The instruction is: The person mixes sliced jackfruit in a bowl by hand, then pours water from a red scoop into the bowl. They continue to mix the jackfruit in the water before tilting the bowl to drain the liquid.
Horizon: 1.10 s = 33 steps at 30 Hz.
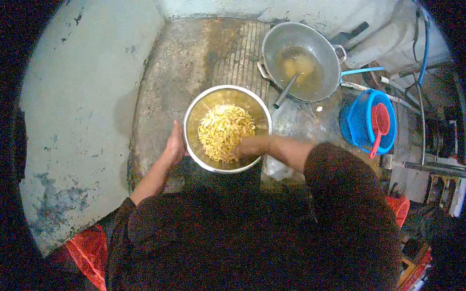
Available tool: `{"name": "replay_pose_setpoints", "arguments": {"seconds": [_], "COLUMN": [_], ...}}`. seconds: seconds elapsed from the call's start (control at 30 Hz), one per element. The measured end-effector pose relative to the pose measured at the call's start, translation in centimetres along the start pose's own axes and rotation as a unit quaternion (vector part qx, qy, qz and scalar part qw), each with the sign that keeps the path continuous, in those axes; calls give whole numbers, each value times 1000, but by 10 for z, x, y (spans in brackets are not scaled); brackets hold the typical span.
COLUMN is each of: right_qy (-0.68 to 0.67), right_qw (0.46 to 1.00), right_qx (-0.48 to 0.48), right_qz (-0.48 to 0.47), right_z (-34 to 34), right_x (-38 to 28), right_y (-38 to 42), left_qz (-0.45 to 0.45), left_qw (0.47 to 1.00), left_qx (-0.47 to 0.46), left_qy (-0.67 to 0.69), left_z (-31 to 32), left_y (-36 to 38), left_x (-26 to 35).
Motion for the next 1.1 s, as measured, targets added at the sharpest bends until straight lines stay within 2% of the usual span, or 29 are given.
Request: {"name": "replay_pose_setpoints", "arguments": {"seconds": [0.07,0.1,0.17,0.27,0.3,0.4,0.43,0.5,0.53,0.6,0.63,0.73,0.83,0.9,0.97,1.1], "right_qy": [193,315,422,266,220,67,-22,-19,-16,88,116,343,370,364,385,300], "right_qw": [977,944,892,923,938,908,895,904,905,938,933,910,901,891,874,894], "right_qx": [89,92,162,266,241,370,390,410,419,320,333,223,222,265,282,321], "right_qz": [-13,-12,-18,75,119,186,217,117,67,97,67,65,40,56,94,85], "right_z": [-47,-67,-102,-139,-136,-129,-126,-115,-108,-86,-74,-30,-5,-10,-15,-28], "right_x": [-15,8,-16,-29,-25,-4,7,-18,-40,-76,-85,-93,-66,-49,-40,-38], "right_y": [6,-23,-21,1,4,-8,-17,-32,-33,-49,-50,-28,-11,-10,-19,-32], "left_qz": [-13,-18,-30,54,77,134,144,184,147,74,78,76,52,57,89,103], "left_qw": [999,998,995,996,990,964,958,933,943,960,959,963,979,983,967,959], "left_qx": [19,11,-2,1,16,33,22,17,20,25,18,5,1,-14,9,7], "left_qy": [-49,-67,-99,-68,-117,-229,-247,-309,-297,-270,-273,-257,-195,-174,-239,-265], "left_z": [-25,-26,-26,-4,-6,-12,-10,-6,2,15,14,9,17,18,18,25], "left_y": [-29,-31,-33,-11,-11,-20,-23,-21,-13,0,-2,-5,4,0,5,13], "left_x": [-20,-16,-10,22,26,25,21,24,29,35,34,30,26,24,30,38]}}
Point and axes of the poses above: each hand's wrist, its own y-axis away from the middle knuckle, its own z-axis out of the palm, x = y × z, the point moved 8 cm from there along -y, towards the middle knuckle, and after that the axes turned 12 degrees about -x, right-handed, at the moved point
